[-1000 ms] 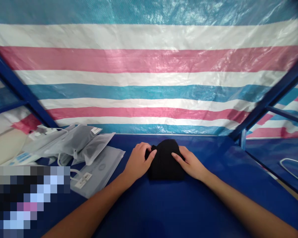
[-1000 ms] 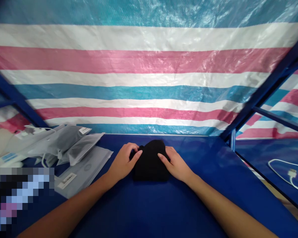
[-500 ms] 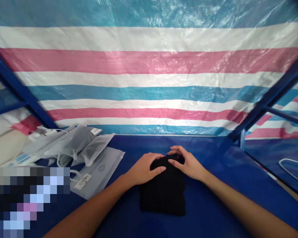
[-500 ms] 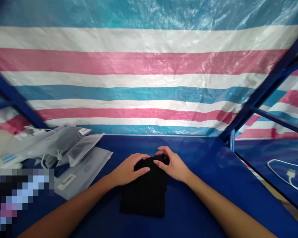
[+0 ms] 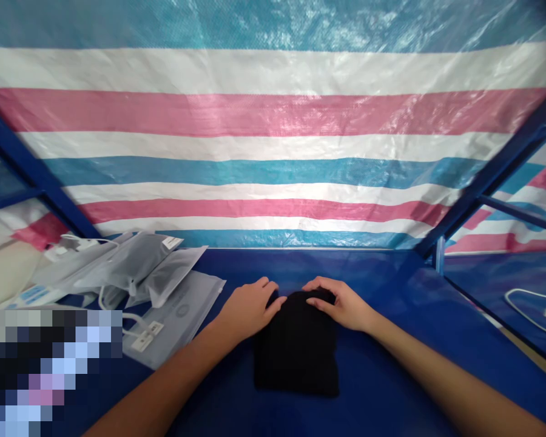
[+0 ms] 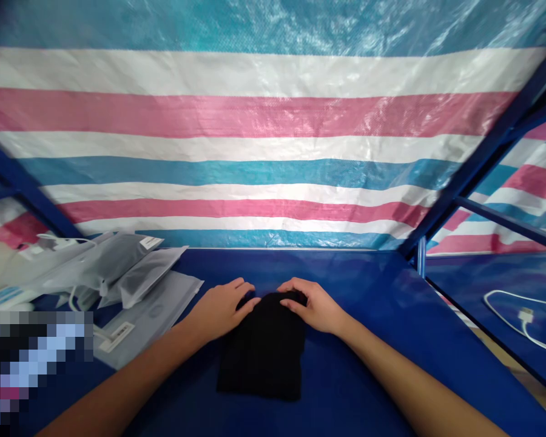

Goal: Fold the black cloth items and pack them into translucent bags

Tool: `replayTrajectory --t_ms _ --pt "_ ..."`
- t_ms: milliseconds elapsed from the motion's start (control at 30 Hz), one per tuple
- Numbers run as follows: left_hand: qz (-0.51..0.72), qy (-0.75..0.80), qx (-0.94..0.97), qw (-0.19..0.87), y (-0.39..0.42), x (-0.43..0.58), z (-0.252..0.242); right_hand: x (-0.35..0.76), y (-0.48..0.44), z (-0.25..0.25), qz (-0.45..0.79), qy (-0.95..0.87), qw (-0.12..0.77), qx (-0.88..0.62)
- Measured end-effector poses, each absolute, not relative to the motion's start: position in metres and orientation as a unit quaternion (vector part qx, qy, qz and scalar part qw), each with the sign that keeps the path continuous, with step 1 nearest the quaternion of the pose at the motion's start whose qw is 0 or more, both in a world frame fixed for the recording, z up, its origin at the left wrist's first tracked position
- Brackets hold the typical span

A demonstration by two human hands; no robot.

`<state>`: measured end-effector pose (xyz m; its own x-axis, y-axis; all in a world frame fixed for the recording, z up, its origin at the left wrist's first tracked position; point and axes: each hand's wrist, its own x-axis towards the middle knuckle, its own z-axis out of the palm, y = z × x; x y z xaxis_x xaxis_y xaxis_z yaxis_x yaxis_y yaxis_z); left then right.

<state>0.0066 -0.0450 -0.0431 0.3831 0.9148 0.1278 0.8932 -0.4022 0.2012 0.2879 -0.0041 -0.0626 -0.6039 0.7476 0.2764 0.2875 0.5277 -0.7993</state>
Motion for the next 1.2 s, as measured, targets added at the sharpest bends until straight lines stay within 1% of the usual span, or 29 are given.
replayTrajectory --t_ms 133,333,467,533,667,733,900,1100,1200 --pt "0.114 0.495 0.857 0.085 -0.042 0.011 -0.051 0.286 -0.007 -0.064 0.39 -0.809 0.334 -0.286" --pt "0.2 0.469 0.844 0.164 -0.039 0.012 -0.055 0.283 -0.009 -0.069 0.471 -0.753 0.367 -0.275" --pt "0.228 0.451 0.838 0.205 -0.041 0.014 -0.053 0.284 -0.012 -0.066 0.493 -0.735 0.376 -0.274" --pt "0.226 0.449 0.84 0.203 -0.04 0.014 -0.054 0.283 -0.013 -0.064 0.469 -0.762 0.356 -0.27" --pt "0.222 0.445 0.844 0.199 -0.039 0.014 -0.055 0.281 -0.016 -0.06 0.331 -0.856 0.296 -0.265" --pt "0.229 0.446 0.838 0.216 -0.038 0.013 -0.052 0.28 -0.016 -0.058 0.289 -0.873 0.283 -0.271" --pt "0.243 0.477 0.806 0.253 -0.043 0.012 -0.038 0.282 -0.017 -0.054 0.272 -0.883 0.264 -0.278" --pt "0.171 0.424 0.87 0.188 -0.047 0.014 -0.036 0.282 -0.02 -0.055 0.283 -0.882 0.25 -0.282" --pt "0.168 0.418 0.873 0.19 -0.047 0.013 -0.039 0.281 -0.021 -0.057 0.28 -0.881 0.256 -0.282"
